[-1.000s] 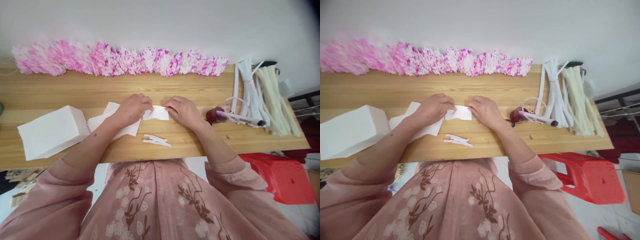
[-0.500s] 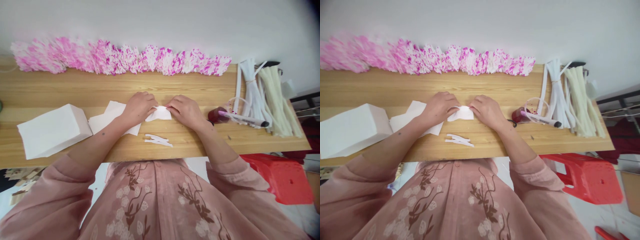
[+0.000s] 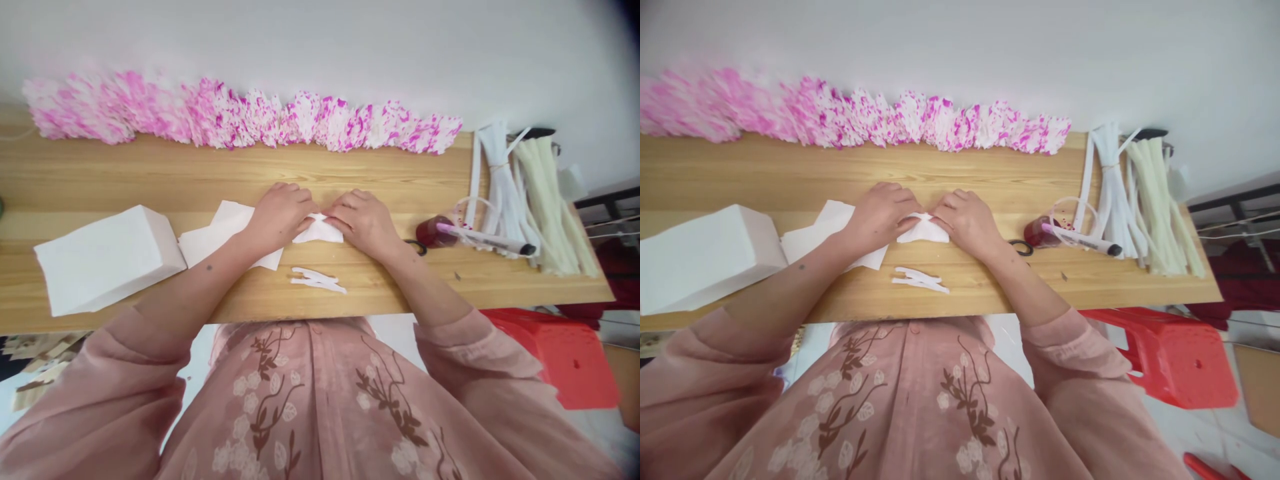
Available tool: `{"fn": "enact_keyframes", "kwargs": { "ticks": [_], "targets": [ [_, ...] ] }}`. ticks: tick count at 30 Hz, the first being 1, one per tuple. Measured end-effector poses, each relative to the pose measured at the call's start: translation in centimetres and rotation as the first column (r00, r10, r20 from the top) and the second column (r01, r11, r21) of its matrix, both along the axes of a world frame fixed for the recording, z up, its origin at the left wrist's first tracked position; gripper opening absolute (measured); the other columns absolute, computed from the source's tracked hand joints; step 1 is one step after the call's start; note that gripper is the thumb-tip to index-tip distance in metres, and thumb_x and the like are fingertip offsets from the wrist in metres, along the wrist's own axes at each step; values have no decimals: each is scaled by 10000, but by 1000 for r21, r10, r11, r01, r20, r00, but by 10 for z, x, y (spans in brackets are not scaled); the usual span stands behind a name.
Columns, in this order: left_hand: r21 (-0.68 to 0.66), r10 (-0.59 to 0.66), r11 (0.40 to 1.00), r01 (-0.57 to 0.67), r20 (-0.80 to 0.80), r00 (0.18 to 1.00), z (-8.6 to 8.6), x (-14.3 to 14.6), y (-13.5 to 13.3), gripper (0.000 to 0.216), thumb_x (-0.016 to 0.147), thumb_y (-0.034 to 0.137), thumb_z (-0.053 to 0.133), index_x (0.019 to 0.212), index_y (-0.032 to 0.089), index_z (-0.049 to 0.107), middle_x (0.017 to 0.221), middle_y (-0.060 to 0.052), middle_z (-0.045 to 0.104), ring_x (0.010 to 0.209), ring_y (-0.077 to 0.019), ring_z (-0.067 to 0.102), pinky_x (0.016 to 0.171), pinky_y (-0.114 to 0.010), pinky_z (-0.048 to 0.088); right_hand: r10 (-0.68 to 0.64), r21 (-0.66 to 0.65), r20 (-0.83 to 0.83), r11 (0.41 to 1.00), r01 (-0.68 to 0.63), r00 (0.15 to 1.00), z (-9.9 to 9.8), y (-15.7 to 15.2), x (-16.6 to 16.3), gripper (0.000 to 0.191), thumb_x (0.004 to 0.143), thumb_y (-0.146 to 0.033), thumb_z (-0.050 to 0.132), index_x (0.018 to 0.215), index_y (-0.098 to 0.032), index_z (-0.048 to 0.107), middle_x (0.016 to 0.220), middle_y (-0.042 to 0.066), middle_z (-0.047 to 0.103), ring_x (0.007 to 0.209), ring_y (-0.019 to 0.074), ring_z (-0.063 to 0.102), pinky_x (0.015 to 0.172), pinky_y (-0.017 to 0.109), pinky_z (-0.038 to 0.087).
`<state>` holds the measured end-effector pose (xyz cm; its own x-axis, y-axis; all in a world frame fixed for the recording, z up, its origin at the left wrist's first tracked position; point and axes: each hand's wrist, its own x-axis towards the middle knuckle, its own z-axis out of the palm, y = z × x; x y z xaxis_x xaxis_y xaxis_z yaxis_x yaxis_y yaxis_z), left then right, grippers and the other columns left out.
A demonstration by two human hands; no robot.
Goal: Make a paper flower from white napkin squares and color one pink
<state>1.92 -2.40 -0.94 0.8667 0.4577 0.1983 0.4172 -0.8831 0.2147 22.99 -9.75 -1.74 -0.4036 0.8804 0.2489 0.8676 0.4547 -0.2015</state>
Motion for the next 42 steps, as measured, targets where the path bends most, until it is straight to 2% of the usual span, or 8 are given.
{"fn": "enact_keyframes", "kwargs": {
  "ticks": [4, 10, 13, 18, 23, 28, 36, 42],
  "targets": [
    [32, 88, 996, -87, -33, 996, 3, -3, -4, 204, 886, 212, 518, 903, 149, 711, 904, -103, 682, 926, -286, 601, 825, -428, 422, -14, 43, 17, 999, 13, 1000, -1, -1, -1, 352, 1000, -405, 458, 930, -209, 742, 876, 81, 674, 847, 230, 519, 734, 371, 339],
    [45, 135, 990, -134, -33, 990, 3, -8, -5, 221, 867, 186, 493, 916, 157, 706, 947, -108, 693, 948, -298, 606, 832, -442, 440, -33, 73, 74, 997, 28, 997, -3, -1, -1, 327, 985, -392, 500, 856, -193, 727, 820, 75, 649, 810, 223, 501, 716, 361, 310],
    [1, 153, 988, -153, -33, 988, 4, -12, -1, 228, 854, 179, 494, 935, 157, 706, 959, -109, 699, 960, -301, 603, 839, -442, 447, -51, 73, 71, 996, 46, 996, -5, -1, -1, 342, 986, -412, 489, 874, -196, 729, 812, 73, 646, 805, 223, 504, 715, 355, 308],
    [-157, 164, 974, -162, 1, 986, 8, -20, 9, 208, 825, 204, 529, 954, 166, 688, 950, -85, 704, 923, -260, 605, 819, -390, 460, -49, 39, 34, 998, 47, 998, -4, -1, 0, 342, 988, -421, 479, 940, -202, 738, 832, 77, 661, 826, 228, 519, 721, 353, 314],
    [-261, 271, 933, -247, 62, 961, 15, -26, 12, 162, 820, 248, 549, 912, 184, 666, 916, -50, 701, 855, -203, 600, 750, -320, 438, -48, 24, 25, 999, 47, 999, -3, 0, 1, 330, 987, -404, 487, 939, -204, 745, 838, 79, 663, 827, 229, 529, 733, 351, 333],
    [-283, 281, 919, -276, -23, 959, 23, -26, 12, 190, 830, 260, 551, 700, 170, 656, 754, -44, 664, 727, -174, 566, 664, -311, 370, -47, 2, 20, 999, 47, 999, -2, -1, 1, 320, 986, -395, 489, 955, -201, 741, 848, 84, 664, 829, 231, 533, 735, 353, 345],
    [-257, 285, 924, -284, -36, 958, 11, -20, 10, 145, 784, 237, 554, 700, 201, 667, 710, -31, 653, 693, -174, 548, 665, -317, 365, -47, 11, 24, 999, 46, 999, -2, -1, 0, 338, 996, -390, 468, 940, -191, 736, 843, 84, 651, 822, 226, 529, 732, 348, 355],
    [-337, 312, 888, -314, -61, 948, 17, -19, 9, 137, 737, 194, 519, 647, 181, 623, 692, -27, 635, 651, -153, 527, 639, -300, 366, -47, 2, 17, 999, 47, 999, -2, -1, 0, 316, 992, -380, 479, 927, -197, 728, 844, 79, 643, 814, 224, 520, 724, 345, 349]
  ]
}}
